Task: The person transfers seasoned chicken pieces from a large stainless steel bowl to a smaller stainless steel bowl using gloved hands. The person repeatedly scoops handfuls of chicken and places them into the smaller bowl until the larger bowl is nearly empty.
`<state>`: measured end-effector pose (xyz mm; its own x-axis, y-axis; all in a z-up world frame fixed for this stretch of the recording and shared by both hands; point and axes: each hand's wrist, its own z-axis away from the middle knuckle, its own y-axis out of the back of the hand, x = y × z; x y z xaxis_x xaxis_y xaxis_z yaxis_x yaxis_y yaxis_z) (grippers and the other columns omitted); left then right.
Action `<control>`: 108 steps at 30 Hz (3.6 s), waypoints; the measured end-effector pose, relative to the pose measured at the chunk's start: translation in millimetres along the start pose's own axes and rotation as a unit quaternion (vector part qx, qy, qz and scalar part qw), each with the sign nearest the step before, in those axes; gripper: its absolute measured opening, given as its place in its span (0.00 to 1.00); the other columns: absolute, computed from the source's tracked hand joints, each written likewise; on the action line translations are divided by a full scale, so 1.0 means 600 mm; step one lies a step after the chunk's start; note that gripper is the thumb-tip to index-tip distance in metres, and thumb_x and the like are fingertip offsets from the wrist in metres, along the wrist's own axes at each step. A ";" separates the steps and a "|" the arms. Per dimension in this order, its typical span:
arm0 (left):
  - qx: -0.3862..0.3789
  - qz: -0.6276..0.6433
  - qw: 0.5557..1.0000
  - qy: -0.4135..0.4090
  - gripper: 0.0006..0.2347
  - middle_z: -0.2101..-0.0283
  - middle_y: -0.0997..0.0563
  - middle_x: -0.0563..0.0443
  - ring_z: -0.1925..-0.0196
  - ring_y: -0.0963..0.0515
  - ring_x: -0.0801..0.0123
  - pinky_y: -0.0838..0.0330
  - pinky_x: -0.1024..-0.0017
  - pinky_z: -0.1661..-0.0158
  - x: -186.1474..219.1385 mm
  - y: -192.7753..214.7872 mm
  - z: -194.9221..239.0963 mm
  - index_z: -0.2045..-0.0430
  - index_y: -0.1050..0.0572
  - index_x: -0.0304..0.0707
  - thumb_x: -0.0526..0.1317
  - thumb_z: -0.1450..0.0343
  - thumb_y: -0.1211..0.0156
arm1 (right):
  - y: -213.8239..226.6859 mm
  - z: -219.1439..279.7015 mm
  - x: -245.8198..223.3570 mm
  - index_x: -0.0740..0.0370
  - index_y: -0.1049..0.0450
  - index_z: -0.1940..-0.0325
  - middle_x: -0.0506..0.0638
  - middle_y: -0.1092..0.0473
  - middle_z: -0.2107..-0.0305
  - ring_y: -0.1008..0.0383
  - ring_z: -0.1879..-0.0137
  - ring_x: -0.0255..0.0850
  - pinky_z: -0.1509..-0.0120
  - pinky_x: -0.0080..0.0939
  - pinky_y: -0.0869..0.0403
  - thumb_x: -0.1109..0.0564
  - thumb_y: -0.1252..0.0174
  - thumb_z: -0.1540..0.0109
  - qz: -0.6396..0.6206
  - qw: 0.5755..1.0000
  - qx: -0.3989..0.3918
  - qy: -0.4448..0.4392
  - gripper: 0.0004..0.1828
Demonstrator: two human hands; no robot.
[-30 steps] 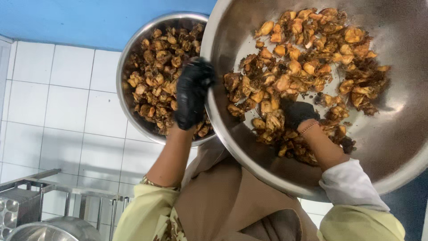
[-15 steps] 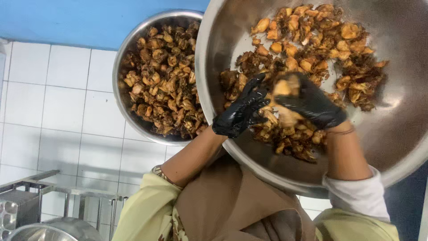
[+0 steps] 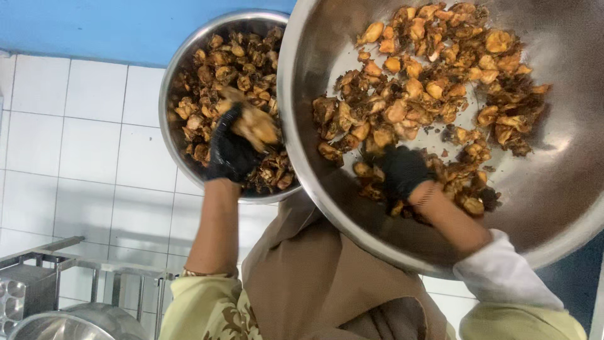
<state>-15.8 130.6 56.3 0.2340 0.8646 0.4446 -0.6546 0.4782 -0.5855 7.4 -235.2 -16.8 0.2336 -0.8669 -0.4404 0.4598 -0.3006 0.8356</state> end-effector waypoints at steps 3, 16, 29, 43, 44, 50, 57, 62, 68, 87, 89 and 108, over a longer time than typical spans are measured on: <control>-0.018 0.033 0.998 -0.042 0.17 0.54 0.28 0.45 0.54 0.26 0.57 0.26 0.57 0.54 0.047 0.057 -0.074 0.50 0.32 0.43 0.47 0.31 0.45 | -0.075 -0.027 0.057 0.57 0.24 0.43 0.64 0.26 0.50 0.22 0.51 0.56 0.46 0.52 0.23 0.62 0.38 0.42 0.054 0.997 -0.051 -0.014 0.21; -0.067 -0.066 0.990 -0.102 0.25 0.30 0.31 0.40 0.31 0.29 0.47 0.34 0.50 0.33 0.005 0.208 -0.224 0.35 0.34 0.38 0.51 0.26 0.49 | -0.070 -0.025 0.051 0.60 0.24 0.48 0.56 0.24 0.53 0.19 0.53 0.51 0.51 0.49 0.20 0.53 0.41 0.37 -0.190 0.980 -0.059 0.028 0.15; -0.411 -0.194 0.874 -0.171 0.17 0.43 0.22 0.44 0.46 0.19 0.64 0.23 0.66 0.44 -0.169 0.008 0.021 0.41 0.28 0.31 0.43 0.21 0.44 | -0.156 -0.076 0.034 0.47 0.20 0.47 0.56 0.22 0.55 0.20 0.55 0.52 0.53 0.53 0.21 0.44 0.51 0.30 0.204 0.972 -0.053 0.102 0.16; -0.424 -0.211 0.880 -0.039 0.34 0.38 0.33 0.43 0.37 0.29 0.62 0.27 0.59 0.40 -0.213 -0.063 0.027 0.25 0.49 0.42 0.42 0.25 0.36 | 0.163 0.023 -0.156 0.65 0.33 0.35 0.55 0.28 0.45 0.27 0.39 0.44 0.32 0.44 0.27 0.60 0.42 0.32 -0.405 0.886 0.042 0.222 0.22; -0.453 -0.143 0.880 0.015 0.31 0.48 0.28 0.39 0.46 0.24 0.60 0.23 0.60 0.46 -0.206 -0.056 0.021 0.25 0.45 0.38 0.42 0.23 0.36 | 0.160 0.025 -0.179 0.65 0.33 0.33 0.56 0.30 0.41 0.29 0.34 0.45 0.28 0.44 0.29 0.60 0.46 0.28 -0.375 0.881 0.083 0.276 0.19; -0.318 0.041 0.940 0.116 0.11 0.65 0.21 0.54 0.71 0.21 0.76 0.24 0.80 0.71 -0.141 0.079 -0.029 0.57 0.28 0.40 0.45 0.23 0.35 | 0.169 0.004 -0.140 0.63 0.32 0.30 0.60 0.31 0.36 0.30 0.30 0.50 0.22 0.48 0.31 0.55 0.48 0.23 -0.432 0.857 0.091 0.266 0.19; -0.155 -0.004 0.979 -0.130 0.08 0.59 0.17 0.45 0.66 0.16 0.66 0.20 0.74 0.68 0.006 0.304 -0.135 0.58 0.25 0.37 0.40 0.26 0.38 | 0.038 -0.052 0.009 0.57 0.29 0.33 0.67 0.28 0.51 0.23 0.50 0.59 0.48 0.57 0.22 0.42 0.38 0.35 0.104 0.993 0.055 0.014 0.29; 0.136 -0.012 0.988 -0.072 0.19 0.45 0.24 0.47 0.46 0.21 0.52 0.21 0.57 0.50 0.025 0.390 -0.206 0.42 0.28 0.45 0.42 0.28 0.35 | -0.053 -0.081 0.061 0.63 0.31 0.31 0.70 0.28 0.50 0.25 0.49 0.63 0.49 0.59 0.23 0.46 0.36 0.38 0.053 0.968 0.220 0.108 0.34; 0.175 -0.156 0.965 -0.119 0.21 0.39 0.28 0.54 0.41 0.26 0.57 0.26 0.55 0.48 0.019 0.344 -0.222 0.37 0.34 0.54 0.45 0.27 0.41 | 0.002 -0.084 0.122 0.53 0.22 0.40 0.63 0.28 0.39 0.24 0.43 0.55 0.40 0.54 0.25 0.49 0.37 0.37 -0.089 0.985 0.091 0.116 0.21; -0.227 -0.242 0.917 -0.224 0.11 0.53 0.18 0.50 0.52 0.20 0.68 0.24 0.69 0.49 -0.090 -0.018 0.018 0.48 0.24 0.34 0.37 0.23 0.43 | -0.147 -0.077 0.087 0.49 0.29 0.38 0.56 0.25 0.49 0.23 0.46 0.51 0.40 0.50 0.22 0.38 0.32 0.37 0.076 0.995 0.007 0.072 0.28; -0.236 -0.248 0.917 -0.205 0.11 0.53 0.18 0.49 0.52 0.21 0.68 0.24 0.68 0.49 -0.103 -0.024 0.023 0.48 0.24 0.33 0.37 0.23 0.43 | -0.158 -0.083 0.087 0.57 0.35 0.35 0.56 0.28 0.45 0.24 0.42 0.48 0.42 0.44 0.20 0.52 0.32 0.43 -0.321 0.945 -0.061 0.037 0.33; -0.257 -0.097 0.952 0.134 0.19 0.49 0.19 0.52 0.50 0.17 0.67 0.18 0.62 0.52 -0.192 -0.066 0.037 0.44 0.28 0.43 0.49 0.27 0.45 | 0.146 0.031 -0.148 0.63 0.45 0.24 0.64 0.36 0.32 0.33 0.29 0.56 0.30 0.53 0.31 0.57 0.29 0.44 -0.225 0.929 0.081 0.283 0.49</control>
<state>-32.9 8.7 43.4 0.5351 0.7275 0.4295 -0.1583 0.5857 -0.7949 10.8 -191.9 102.0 0.4835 -0.3051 -0.8205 0.4959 -0.6769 0.5439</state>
